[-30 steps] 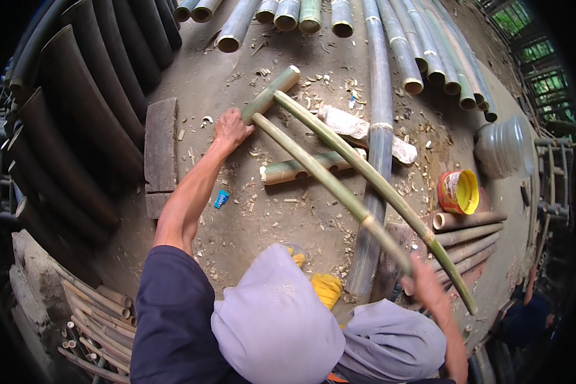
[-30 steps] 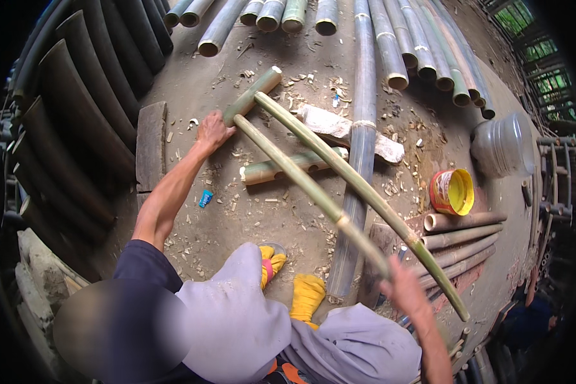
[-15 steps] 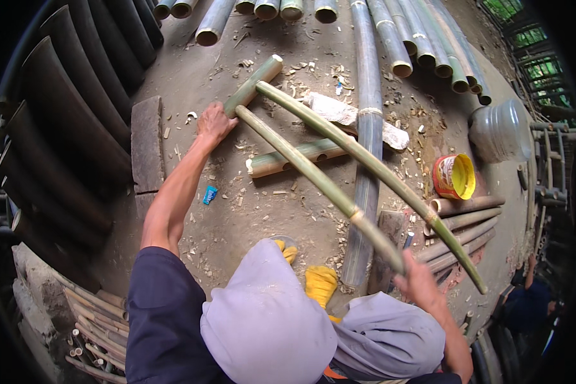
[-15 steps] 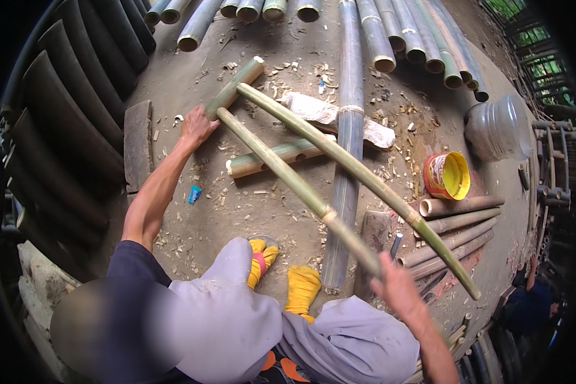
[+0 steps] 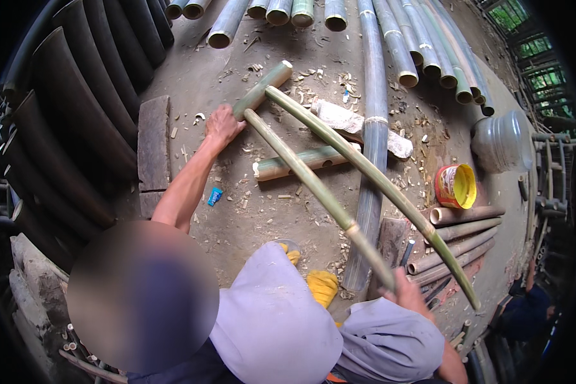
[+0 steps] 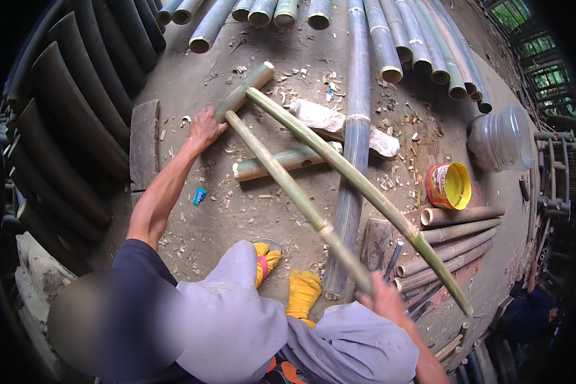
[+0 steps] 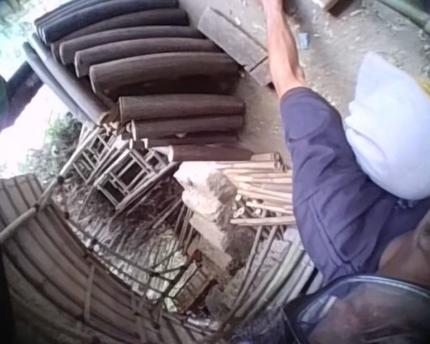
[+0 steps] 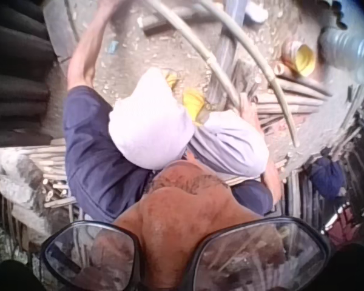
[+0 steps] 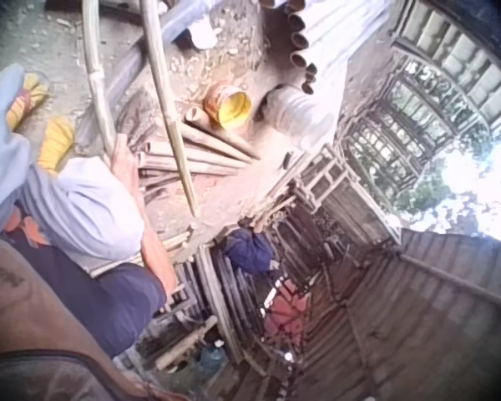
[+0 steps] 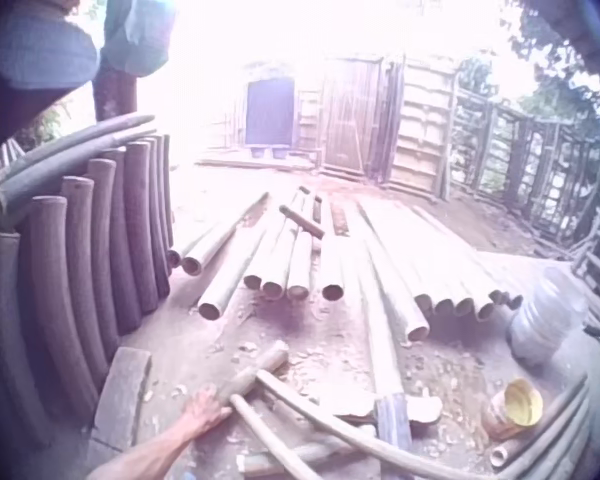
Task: The person measures, carves, and fits bamboo poles together using a knife, hammer, and measuring tape while sitting on the ground.
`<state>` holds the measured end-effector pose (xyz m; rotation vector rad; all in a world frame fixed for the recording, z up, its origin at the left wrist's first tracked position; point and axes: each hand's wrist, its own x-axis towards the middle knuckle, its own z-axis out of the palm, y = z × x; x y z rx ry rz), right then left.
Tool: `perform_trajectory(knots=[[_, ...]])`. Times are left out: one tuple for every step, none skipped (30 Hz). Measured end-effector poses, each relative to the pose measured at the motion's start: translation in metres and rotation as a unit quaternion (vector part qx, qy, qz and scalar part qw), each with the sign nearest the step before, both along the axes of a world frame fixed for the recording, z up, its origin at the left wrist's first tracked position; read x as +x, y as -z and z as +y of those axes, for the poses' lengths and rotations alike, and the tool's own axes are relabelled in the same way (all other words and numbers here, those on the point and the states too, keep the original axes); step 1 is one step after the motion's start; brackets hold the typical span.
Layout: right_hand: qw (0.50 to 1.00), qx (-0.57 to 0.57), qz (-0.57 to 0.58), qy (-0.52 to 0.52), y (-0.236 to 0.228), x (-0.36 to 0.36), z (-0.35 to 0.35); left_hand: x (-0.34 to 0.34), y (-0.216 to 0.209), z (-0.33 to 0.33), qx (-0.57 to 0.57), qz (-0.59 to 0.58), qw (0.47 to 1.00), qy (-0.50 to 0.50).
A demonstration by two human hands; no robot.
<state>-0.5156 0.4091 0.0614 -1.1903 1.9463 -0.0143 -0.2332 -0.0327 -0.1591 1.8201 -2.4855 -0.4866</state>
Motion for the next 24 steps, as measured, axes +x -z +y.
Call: perform_trajectory(knots=[[0.997, 0.062, -0.031, 0.045, 0.000, 0.011, 0.003, -0.001, 0.000, -0.001, 0.001, -0.003, 1.000, 0.012], [0.998, 0.041, -0.027, 0.028, -0.001, 0.011, 0.001, 0.001, -0.001, -0.003, -0.001, -0.008, 1.000, 0.025], [0.999, 0.021, -0.023, 0.011, -0.003, 0.006, -0.001, 0.004, -0.002, -0.005, -0.003, -0.003, 1.000, 0.024], [1.000, 0.002, -0.021, 0.001, -0.002, -0.002, 0.002, 0.002, -0.004, -0.004, -0.004, 0.000, 1.000, 0.031], [0.996, -0.060, 0.041, -0.060, 0.002, -0.026, 0.000, 0.002, -0.003, -0.002, -0.003, 0.008, 0.999, 0.033], [0.991, -0.034, 0.106, -0.070, -0.010, -0.044, -0.020, 0.006, -0.005, 0.001, -0.003, 0.006, 0.999, 0.034], [0.987, -0.047, 0.125, -0.090, -0.018, -0.062, -0.033, 0.008, -0.008, 0.002, -0.006, 0.008, 0.999, 0.039], [0.967, -0.115, 0.163, -0.161, -0.026, -0.071, -0.043, 0.009, -0.011, 0.001, -0.008, 0.011, 0.999, 0.043], [0.968, -0.100, 0.166, -0.160, -0.031, -0.072, -0.047, 0.010, -0.010, 0.001, -0.007, 0.012, 0.999, 0.038], [0.969, -0.086, 0.168, -0.159, -0.033, -0.073, -0.050, 0.009, -0.009, 0.000, -0.006, 0.012, 0.999, 0.033], [0.981, -0.033, 0.154, -0.113, -0.031, -0.068, -0.051, 0.009, -0.007, 0.000, -0.005, 0.011, 1.000, 0.027], [0.988, 0.024, 0.140, -0.067, -0.026, -0.061, -0.046, 0.008, -0.005, 0.004, -0.001, 0.002, 1.000, 0.019], [0.991, -0.016, 0.115, -0.068, -0.012, -0.050, -0.022, 0.003, -0.007, 0.001, -0.005, -0.002, 1.000, 0.011], [0.998, 0.036, 0.042, -0.014, -0.010, -0.028, -0.009, -0.002, -0.007, 0.001, -0.004, -0.010, 1.000, 0.006], [0.997, 0.065, 0.051, -0.001, -0.004, 0.001, -0.003, -0.004, -0.006, -0.002, -0.010, -0.006, 1.000, 0.010], [0.994, 0.077, -0.029, 0.068, -0.011, 0.013, -0.003, -0.003, -0.004, 0.002, -0.006, -0.006, 1.000, 0.015], [0.995, 0.059, -0.045, 0.060, -0.008, 0.011, -0.001, 0.000, -0.004, 0.000, -0.008, -0.006, 1.000, 0.020], [0.996, 0.041, -0.062, 0.053, -0.004, 0.006, 0.002, 0.002, -0.004, -0.001, -0.010, -0.007, 1.000, 0.026], [0.999, 0.034, -0.017, 0.029, -0.003, -0.007, 0.000, 0.000, -0.005, -0.002, -0.011, -0.005, 0.999, 0.033], [0.999, 0.032, 0.028, -0.002, -0.004, -0.028, -0.004, 0.006, -0.003, 0.000, -0.008, -0.002, 0.999, 0.033], [0.986, -0.016, 0.156, -0.057, -0.010, -0.061, 0.004, 0.009, -0.003, 0.000, -0.007, 0.005, 0.999, 0.036], [0.951, -0.069, 0.283, -0.108, -0.017, -0.099, 0.016, 0.007, -0.008, -0.007, -0.024, 0.007, 0.999, 0.032], [0.932, -0.079, 0.332, -0.121, -0.041, -0.124, 0.033, 0.009, -0.006, -0.011, -0.032, 0.013, 0.999, 0.023], [0.912, -0.083, 0.379, -0.134, -0.063, -0.136, 0.053, 0.012, -0.001, -0.011, -0.035, 0.018, 0.999, 0.014]])
